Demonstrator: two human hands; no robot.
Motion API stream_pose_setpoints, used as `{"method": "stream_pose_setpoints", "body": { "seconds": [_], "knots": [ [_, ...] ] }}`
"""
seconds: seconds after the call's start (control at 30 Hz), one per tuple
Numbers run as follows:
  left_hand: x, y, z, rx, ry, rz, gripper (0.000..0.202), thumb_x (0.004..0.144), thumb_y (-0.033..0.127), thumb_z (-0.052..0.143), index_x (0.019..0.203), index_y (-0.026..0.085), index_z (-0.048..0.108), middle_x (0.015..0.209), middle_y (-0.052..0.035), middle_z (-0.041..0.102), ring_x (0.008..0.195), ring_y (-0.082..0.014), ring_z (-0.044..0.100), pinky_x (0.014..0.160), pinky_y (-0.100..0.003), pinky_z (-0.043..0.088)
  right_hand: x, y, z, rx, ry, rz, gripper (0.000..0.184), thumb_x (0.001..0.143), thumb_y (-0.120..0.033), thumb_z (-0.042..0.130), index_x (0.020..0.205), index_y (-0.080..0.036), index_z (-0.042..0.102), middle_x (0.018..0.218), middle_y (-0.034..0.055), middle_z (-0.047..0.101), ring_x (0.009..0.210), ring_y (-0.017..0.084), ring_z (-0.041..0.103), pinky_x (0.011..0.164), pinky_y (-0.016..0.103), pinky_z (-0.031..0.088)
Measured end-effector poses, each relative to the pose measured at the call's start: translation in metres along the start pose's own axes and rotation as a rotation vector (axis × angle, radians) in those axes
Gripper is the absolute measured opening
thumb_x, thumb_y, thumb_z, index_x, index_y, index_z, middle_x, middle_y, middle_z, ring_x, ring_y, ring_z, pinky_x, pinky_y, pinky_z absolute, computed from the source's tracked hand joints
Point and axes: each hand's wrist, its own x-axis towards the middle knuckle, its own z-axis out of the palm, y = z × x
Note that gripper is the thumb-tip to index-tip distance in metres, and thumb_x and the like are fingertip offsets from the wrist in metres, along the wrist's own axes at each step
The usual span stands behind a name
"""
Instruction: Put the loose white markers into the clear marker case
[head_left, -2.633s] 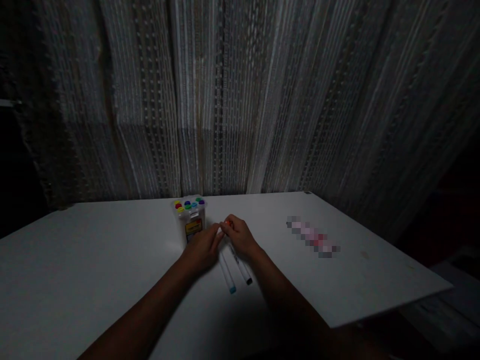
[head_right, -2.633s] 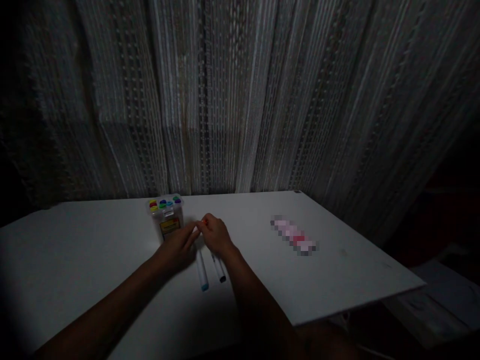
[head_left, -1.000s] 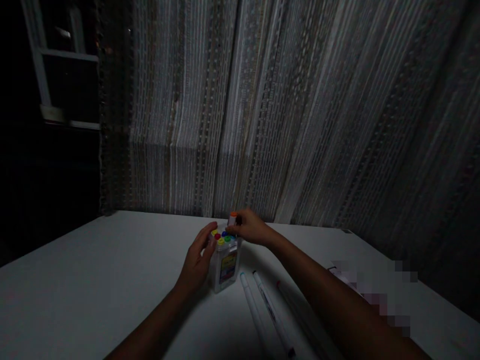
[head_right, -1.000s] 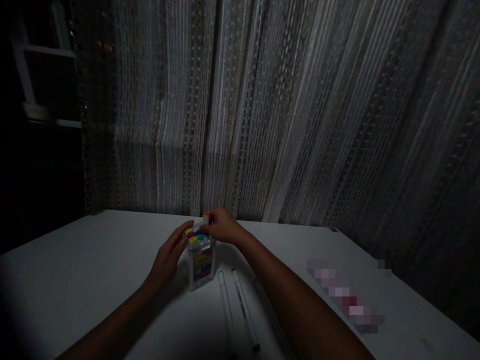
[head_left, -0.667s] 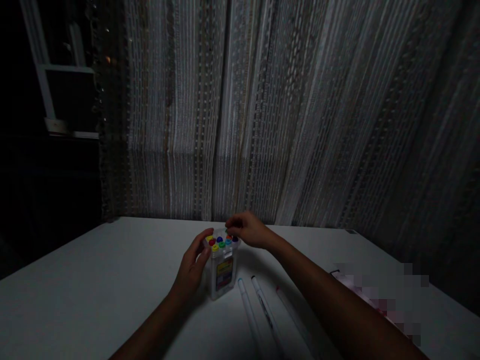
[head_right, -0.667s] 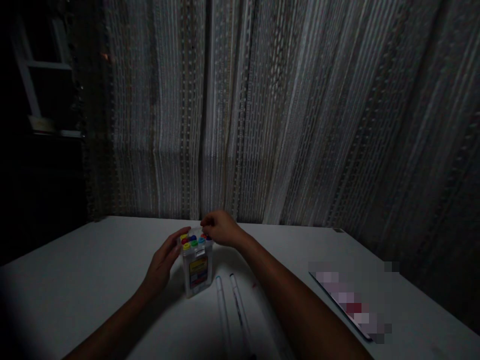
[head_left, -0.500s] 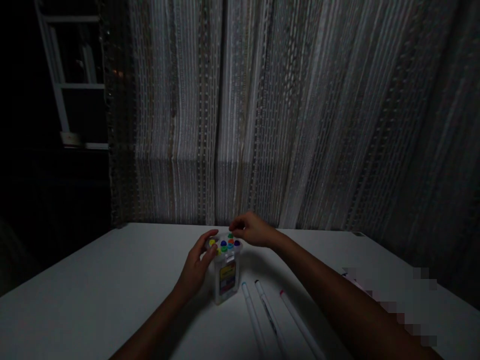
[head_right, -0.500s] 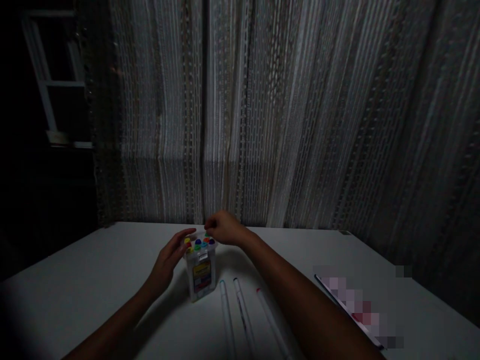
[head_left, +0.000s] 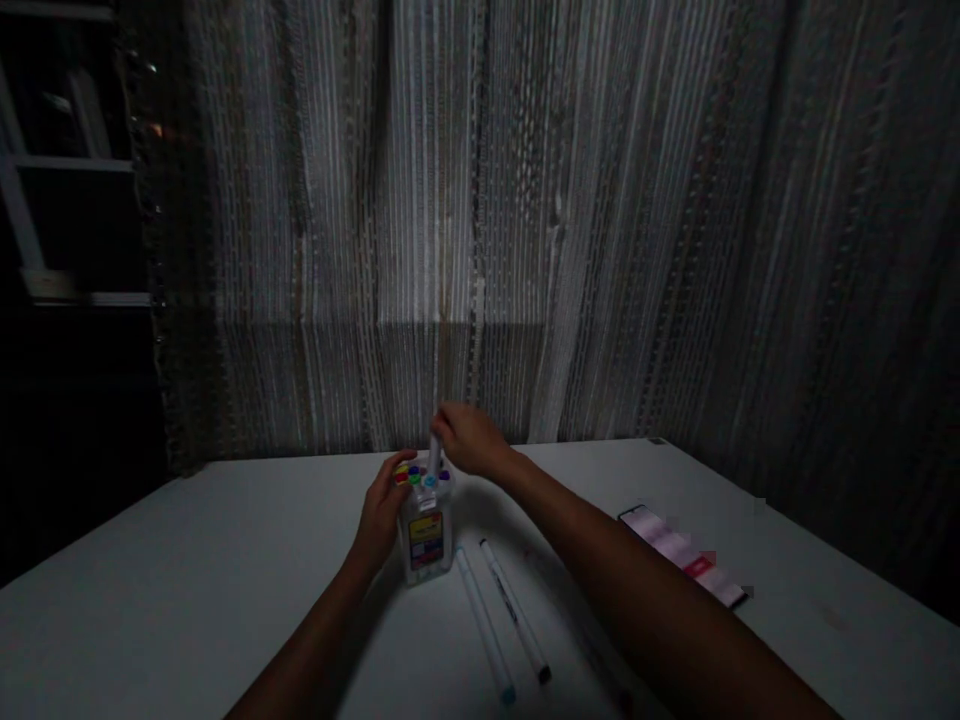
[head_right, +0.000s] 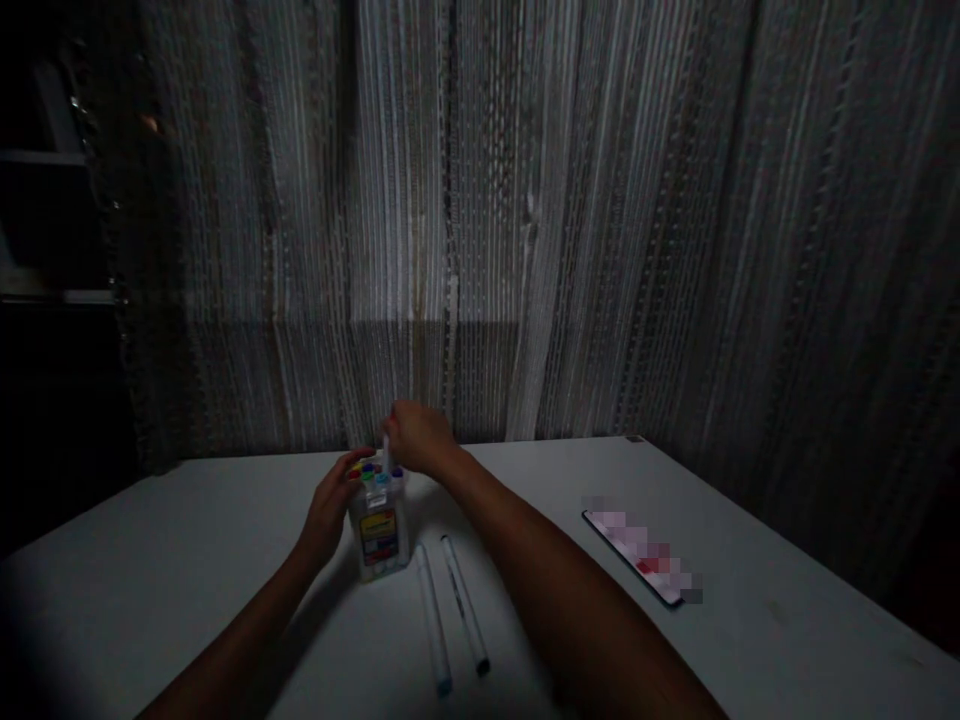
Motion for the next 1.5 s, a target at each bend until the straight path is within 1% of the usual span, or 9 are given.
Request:
{"method": "stream_pose_setpoints", "body": {
  "seconds": [0.17, 0.3, 0.47, 0.67, 0.77, 0.97, 1.1, 1.3, 1.5],
  "knots": [
    [-0.019, 0.005, 0.008, -0.118, 0.084, -0.068, 0.047, 0.073, 0.045, 0.049, 0.111, 0.017, 0.047, 0.097, -0.0052, 0.060, 0.084, -0.0201, 0.059, 0.072, -0.030, 0.048, -0.011, 0.028, -0.051, 0.505, 0.500, 0.063, 0.018, 0.081, -0.031, 0.041, 0.073, -0.017, 0.049, 0.059, -0.0025, 0.051, 0.051, 0.010, 0.050, 0.050, 0.021, 0.038],
    [-0.028, 0.002, 0.004, -0.137, 0.075, -0.051, 0.053, 0.073, 0.048, 0.053, 0.116, 0.019, 0.042, 0.103, -0.0063, 0.057, 0.088, -0.0207, 0.058, 0.075, -0.031, 0.048, -0.050, 0.066, -0.054, 0.681, 0.608, 0.262, 0.020, 0.072, -0.038, 0.048, 0.070, -0.018, 0.048, 0.047, -0.0067, 0.045, 0.037, 0.009, 0.043, 0.039, 0.020, 0.033],
    [-0.033, -0.005, 0.000, -0.086, 0.023, -0.031, 0.059, 0.074, 0.050, 0.053, 0.122, 0.020, 0.037, 0.104, -0.0074, 0.058, 0.088, -0.0209, 0.059, 0.076, -0.033, 0.049, -0.091, 0.104, 0.005, 0.365, 0.415, 0.415, 0.021, 0.070, -0.029, 0.047, 0.052, -0.017, 0.049, 0.043, -0.0033, 0.046, 0.044, 0.010, 0.045, 0.044, 0.021, 0.031],
    [-0.035, -0.012, -0.001, 0.002, 0.034, 0.025, 0.060, 0.075, 0.049, 0.053, 0.124, 0.019, 0.036, 0.107, -0.0085, 0.055, 0.090, -0.0209, 0.058, 0.076, -0.033, 0.050, -0.109, 0.103, 0.065, 0.118, 0.049, 0.455, 0.021, 0.074, -0.032, 0.053, 0.067, -0.015, 0.063, 0.064, 0.0033, 0.062, 0.061, 0.012, 0.054, 0.056, 0.021, 0.035],
    [-0.033, -0.017, -0.003, 0.031, 0.037, 0.044, 0.061, 0.074, 0.049, 0.055, 0.124, 0.020, 0.036, 0.110, -0.0086, 0.054, 0.095, -0.0214, 0.056, 0.082, -0.036, 0.047, -0.113, 0.100, 0.063, -0.014, -0.076, 0.468, 0.024, 0.076, -0.036, 0.054, 0.080, -0.016, 0.065, 0.075, 0.0053, 0.066, 0.068, 0.013, 0.056, 0.059, 0.022, 0.036],
    [-0.030, -0.025, -0.004, 0.039, 0.046, 0.055, 0.063, 0.070, 0.049, 0.059, 0.123, 0.020, 0.038, 0.112, -0.0086, 0.053, 0.098, -0.0224, 0.055, 0.088, -0.040, 0.044, -0.127, 0.100, 0.020, -0.247, -0.418, 0.522, 0.028, 0.070, -0.041, 0.057, 0.080, -0.017, 0.066, 0.082, 0.0074, 0.067, 0.075, 0.018, 0.060, 0.059, 0.024, 0.036],
    [-0.030, -0.027, -0.004, 0.026, 0.042, 0.078, 0.063, 0.071, 0.048, 0.059, 0.123, 0.020, 0.037, 0.111, -0.0087, 0.054, 0.095, -0.0213, 0.056, 0.086, -0.038, 0.045, -0.138, 0.090, 0.022, -0.361, -0.626, 0.487, 0.035, 0.064, -0.039, 0.058, 0.088, -0.015, 0.066, 0.089, 0.0127, 0.067, 0.081, 0.023, 0.061, 0.060, 0.026, 0.038],
    [-0.031, -0.021, -0.005, 0.083, 0.019, 0.097, 0.064, 0.073, 0.049, 0.056, 0.125, 0.018, 0.035, 0.111, -0.0099, 0.054, 0.096, -0.0218, 0.056, 0.087, -0.038, 0.044, -0.139, 0.092, 0.046, -0.347, -0.581, 0.496, 0.037, 0.073, -0.040, 0.049, 0.091, -0.012, 0.065, 0.090, 0.0152, 0.066, 0.082, 0.022, 0.061, 0.061, 0.026, 0.038],
    [-0.033, -0.014, -0.005, 0.127, 0.003, 0.099, 0.061, 0.075, 0.050, 0.053, 0.125, 0.020, 0.034, 0.113, -0.0097, 0.053, 0.099, -0.0224, 0.054, 0.089, -0.039, 0.043, -0.136, 0.080, 0.039, -0.217, -0.389, 0.410, 0.033, 0.079, -0.042, 0.044, 0.081, -0.016, 0.065, 0.079, 0.0074, 0.067, 0.072, 0.015, 0.058, 0.059, 0.023, 0.034]
  ]
}}
